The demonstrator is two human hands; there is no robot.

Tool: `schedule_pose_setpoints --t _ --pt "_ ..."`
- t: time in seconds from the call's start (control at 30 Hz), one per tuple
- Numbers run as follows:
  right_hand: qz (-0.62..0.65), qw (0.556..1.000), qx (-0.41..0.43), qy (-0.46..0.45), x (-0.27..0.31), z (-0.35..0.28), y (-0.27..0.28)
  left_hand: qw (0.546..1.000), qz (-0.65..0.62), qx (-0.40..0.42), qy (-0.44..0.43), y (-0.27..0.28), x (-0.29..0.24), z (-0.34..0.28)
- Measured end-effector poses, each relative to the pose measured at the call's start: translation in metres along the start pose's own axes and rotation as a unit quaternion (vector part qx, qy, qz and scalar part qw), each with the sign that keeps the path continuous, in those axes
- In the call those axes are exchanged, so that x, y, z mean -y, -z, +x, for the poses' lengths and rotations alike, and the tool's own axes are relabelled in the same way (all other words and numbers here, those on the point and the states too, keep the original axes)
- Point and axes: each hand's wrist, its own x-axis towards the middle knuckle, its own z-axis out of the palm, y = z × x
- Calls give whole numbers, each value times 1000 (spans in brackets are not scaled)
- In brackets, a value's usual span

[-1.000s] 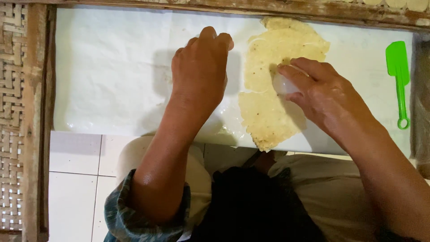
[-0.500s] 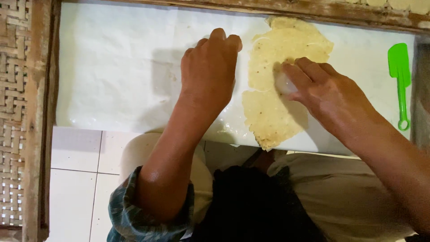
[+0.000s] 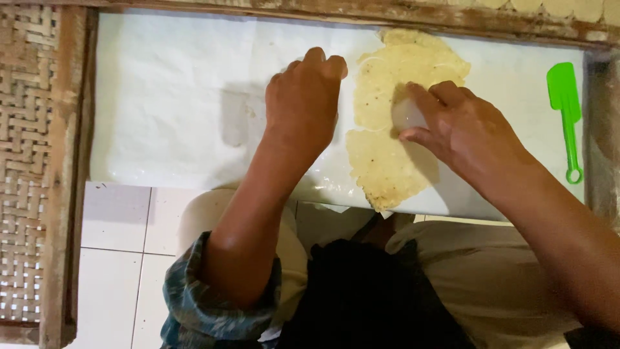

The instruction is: The person rolls out dough, cuts it into small circles using a round cutter, and arranges the circles on a woven drying tray.

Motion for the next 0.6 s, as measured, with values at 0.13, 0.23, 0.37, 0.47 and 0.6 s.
schedule_pose_setpoints --t 0.13,0.23,0.37,0.47,0.6 --pt "48 994 96 -20 -22 0 -7 998 -30 -51 -17 -1 1 -3" --pt "166 984 71 5 -25 -6 5 997 -50 -54 -26 3 1 -4" --pt "144 987 71 -10 -17 -8 8 998 -22 -46 -24 1 0 -2" --pt "118 991 -11 57 -19 -11 -3 999 -32 -13 -5 3 -1 -4" --pt "74 994 -25 75 -18 -7 0 997 -67 19 -12 14 -2 -6"
